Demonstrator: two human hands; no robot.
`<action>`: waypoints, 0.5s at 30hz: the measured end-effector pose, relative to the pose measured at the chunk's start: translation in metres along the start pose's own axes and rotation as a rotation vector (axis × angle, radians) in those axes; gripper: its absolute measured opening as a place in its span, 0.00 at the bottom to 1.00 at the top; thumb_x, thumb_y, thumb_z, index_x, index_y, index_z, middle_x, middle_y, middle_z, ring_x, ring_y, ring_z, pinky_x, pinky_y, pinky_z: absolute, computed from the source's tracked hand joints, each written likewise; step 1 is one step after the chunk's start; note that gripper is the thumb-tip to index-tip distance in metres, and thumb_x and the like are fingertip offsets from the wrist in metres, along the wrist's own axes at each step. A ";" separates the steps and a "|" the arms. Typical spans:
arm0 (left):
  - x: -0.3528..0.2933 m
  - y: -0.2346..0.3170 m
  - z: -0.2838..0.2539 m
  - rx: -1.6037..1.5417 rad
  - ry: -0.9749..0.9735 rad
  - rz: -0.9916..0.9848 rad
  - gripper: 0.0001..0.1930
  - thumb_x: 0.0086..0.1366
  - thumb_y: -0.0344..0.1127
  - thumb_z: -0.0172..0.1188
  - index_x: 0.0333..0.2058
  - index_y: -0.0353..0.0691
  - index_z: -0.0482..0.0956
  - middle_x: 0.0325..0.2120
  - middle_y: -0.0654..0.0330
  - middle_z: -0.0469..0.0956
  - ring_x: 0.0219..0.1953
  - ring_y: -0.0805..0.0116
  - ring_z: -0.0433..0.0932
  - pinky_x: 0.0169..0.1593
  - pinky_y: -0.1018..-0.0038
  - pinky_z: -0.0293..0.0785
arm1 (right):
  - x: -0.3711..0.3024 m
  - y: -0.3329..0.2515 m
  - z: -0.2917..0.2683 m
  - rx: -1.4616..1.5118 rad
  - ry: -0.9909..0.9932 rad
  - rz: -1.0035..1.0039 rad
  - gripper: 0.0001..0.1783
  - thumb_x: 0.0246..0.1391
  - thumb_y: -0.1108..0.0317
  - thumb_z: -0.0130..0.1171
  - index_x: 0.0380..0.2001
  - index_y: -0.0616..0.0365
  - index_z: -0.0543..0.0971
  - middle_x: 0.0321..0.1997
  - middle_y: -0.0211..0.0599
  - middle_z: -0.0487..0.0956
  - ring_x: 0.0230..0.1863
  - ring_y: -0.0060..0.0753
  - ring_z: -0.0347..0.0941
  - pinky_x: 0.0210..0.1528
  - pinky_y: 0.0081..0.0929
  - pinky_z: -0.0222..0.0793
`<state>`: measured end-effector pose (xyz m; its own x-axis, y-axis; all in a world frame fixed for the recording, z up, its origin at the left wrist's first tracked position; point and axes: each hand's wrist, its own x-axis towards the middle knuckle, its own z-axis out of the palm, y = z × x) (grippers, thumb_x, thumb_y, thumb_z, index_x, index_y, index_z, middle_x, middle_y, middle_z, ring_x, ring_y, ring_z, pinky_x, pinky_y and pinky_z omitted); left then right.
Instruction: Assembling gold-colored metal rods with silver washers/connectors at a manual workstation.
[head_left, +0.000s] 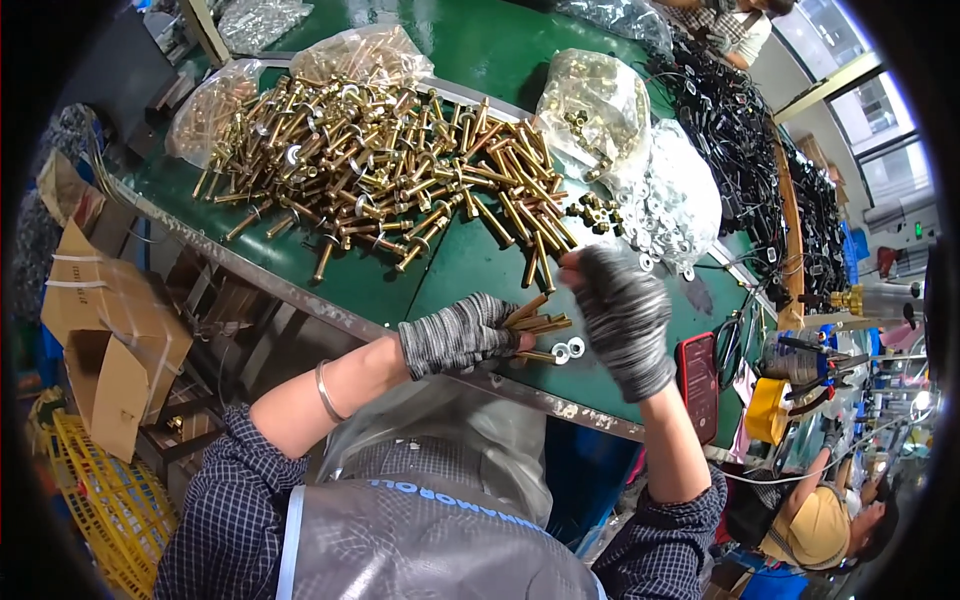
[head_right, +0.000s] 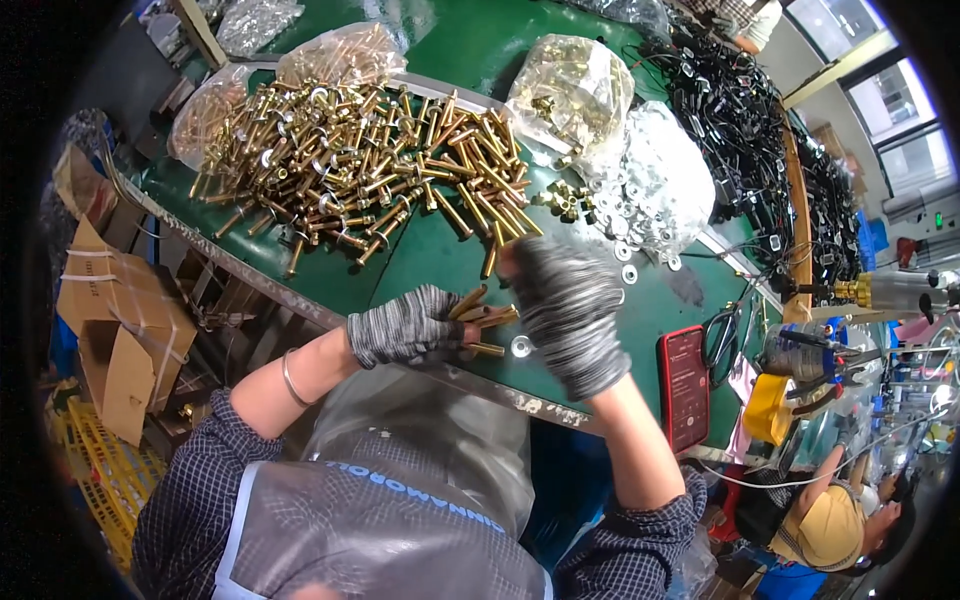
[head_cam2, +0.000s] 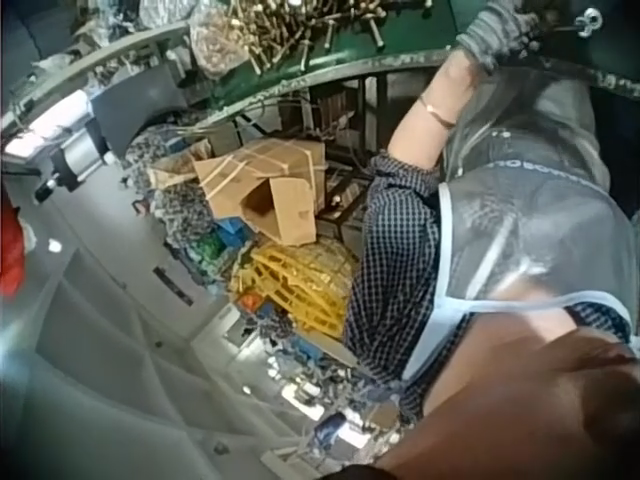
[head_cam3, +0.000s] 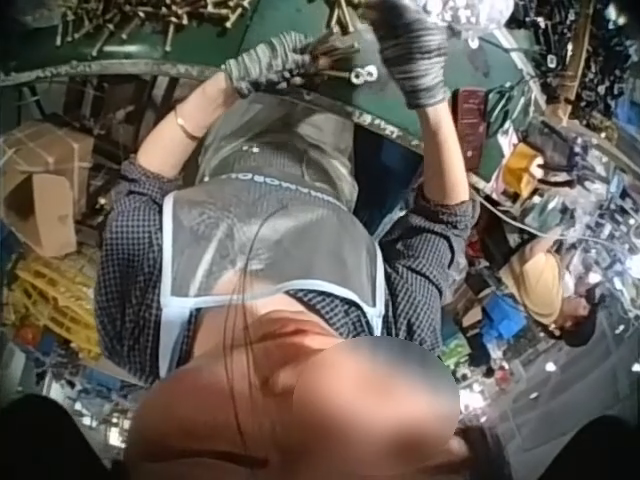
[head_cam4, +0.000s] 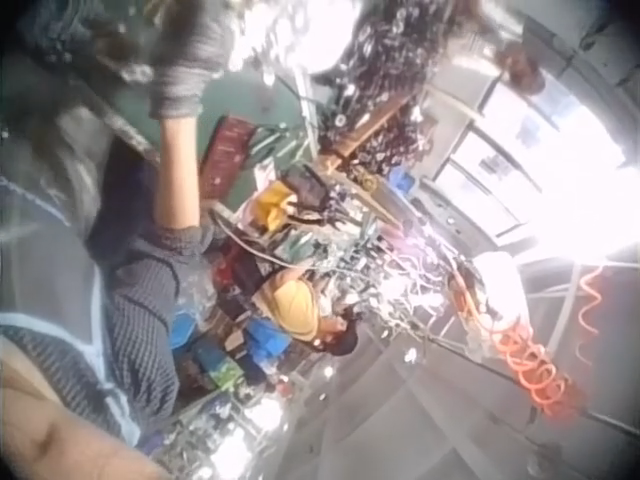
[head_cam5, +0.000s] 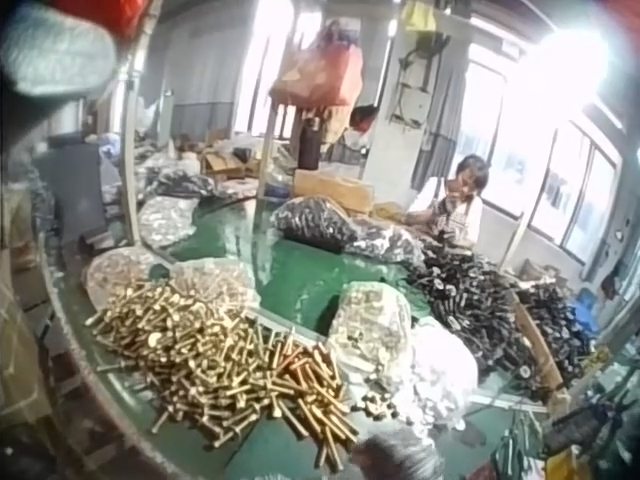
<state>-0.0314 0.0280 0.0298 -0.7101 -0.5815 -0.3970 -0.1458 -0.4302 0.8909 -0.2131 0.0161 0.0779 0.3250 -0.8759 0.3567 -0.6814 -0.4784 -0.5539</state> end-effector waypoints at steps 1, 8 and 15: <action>0.002 0.001 -0.001 0.127 0.016 -0.005 0.17 0.56 0.43 0.54 0.38 0.37 0.72 0.21 0.66 0.72 0.16 0.83 0.64 0.20 0.85 0.62 | -0.001 -0.014 0.000 -0.003 -0.040 -0.007 0.07 0.41 0.72 0.54 0.27 0.56 0.74 0.19 0.37 0.74 0.23 0.39 0.71 0.27 0.31 0.66; 0.029 -0.053 0.003 0.143 0.098 0.556 0.10 0.57 0.39 0.53 0.33 0.38 0.73 0.18 0.67 0.69 0.17 0.79 0.64 0.22 0.80 0.64 | -0.018 -0.042 0.016 -0.521 0.047 -0.248 0.11 0.40 0.73 0.53 0.31 0.59 0.74 0.26 0.38 0.75 0.27 0.33 0.71 0.34 0.29 0.67; 0.023 -0.040 -0.001 0.244 0.056 0.372 0.15 0.55 0.38 0.54 0.39 0.35 0.71 0.26 0.61 0.72 0.23 0.74 0.70 0.26 0.78 0.67 | -0.018 -0.024 0.015 -0.605 0.040 -0.529 0.13 0.37 0.72 0.54 0.33 0.57 0.74 0.34 0.40 0.74 0.32 0.36 0.70 0.38 0.33 0.65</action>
<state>-0.0414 0.0311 -0.0155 -0.7076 -0.7051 -0.0449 -0.0501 -0.0133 0.9987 -0.1923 0.0423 0.0733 0.6883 -0.5340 0.4910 -0.6844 -0.7024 0.1953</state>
